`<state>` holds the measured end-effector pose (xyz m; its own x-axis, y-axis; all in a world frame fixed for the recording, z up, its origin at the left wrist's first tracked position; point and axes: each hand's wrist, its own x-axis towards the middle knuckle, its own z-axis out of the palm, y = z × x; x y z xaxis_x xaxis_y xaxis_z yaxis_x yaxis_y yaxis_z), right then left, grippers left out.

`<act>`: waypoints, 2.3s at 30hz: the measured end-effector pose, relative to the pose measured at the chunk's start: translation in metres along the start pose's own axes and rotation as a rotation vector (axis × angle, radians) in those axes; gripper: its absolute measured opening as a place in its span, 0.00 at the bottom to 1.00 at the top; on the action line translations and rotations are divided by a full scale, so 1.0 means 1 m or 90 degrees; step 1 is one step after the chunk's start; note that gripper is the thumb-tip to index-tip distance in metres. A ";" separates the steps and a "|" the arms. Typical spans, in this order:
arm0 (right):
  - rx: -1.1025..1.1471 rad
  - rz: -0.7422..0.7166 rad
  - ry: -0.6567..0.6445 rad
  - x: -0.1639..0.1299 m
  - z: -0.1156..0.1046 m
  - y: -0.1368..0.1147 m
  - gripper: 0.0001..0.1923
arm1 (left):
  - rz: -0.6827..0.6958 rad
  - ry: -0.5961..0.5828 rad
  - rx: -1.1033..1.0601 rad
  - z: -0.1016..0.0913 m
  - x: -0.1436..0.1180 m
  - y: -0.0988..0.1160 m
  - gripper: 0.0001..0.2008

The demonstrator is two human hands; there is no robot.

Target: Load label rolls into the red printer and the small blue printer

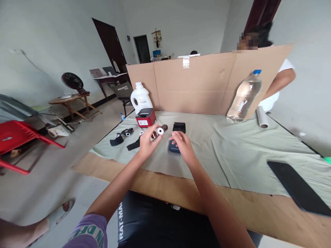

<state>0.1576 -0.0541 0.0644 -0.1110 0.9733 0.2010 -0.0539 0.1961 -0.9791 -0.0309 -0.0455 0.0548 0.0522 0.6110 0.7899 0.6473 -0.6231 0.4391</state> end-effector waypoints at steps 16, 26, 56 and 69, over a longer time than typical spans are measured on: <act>-0.540 0.066 -0.242 0.112 -0.052 0.017 0.08 | -0.019 -0.252 0.034 0.054 -0.031 -0.009 0.14; -0.701 -0.019 -0.146 0.113 -0.038 0.057 0.19 | -0.022 -0.324 0.073 0.056 -0.032 -0.006 0.15; -0.814 -0.063 -0.056 0.105 -0.049 0.044 0.09 | 0.089 -0.445 0.134 0.044 -0.030 -0.004 0.29; -0.508 -0.168 -0.058 0.123 -0.076 0.052 0.12 | -0.090 -0.434 -0.256 0.043 -0.032 0.009 0.34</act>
<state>0.2166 0.0850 0.0355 -0.2753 0.8767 0.3945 0.6234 0.4752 -0.6209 0.0057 -0.0493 0.0153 0.5271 0.7803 0.3367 0.3664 -0.5661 0.7384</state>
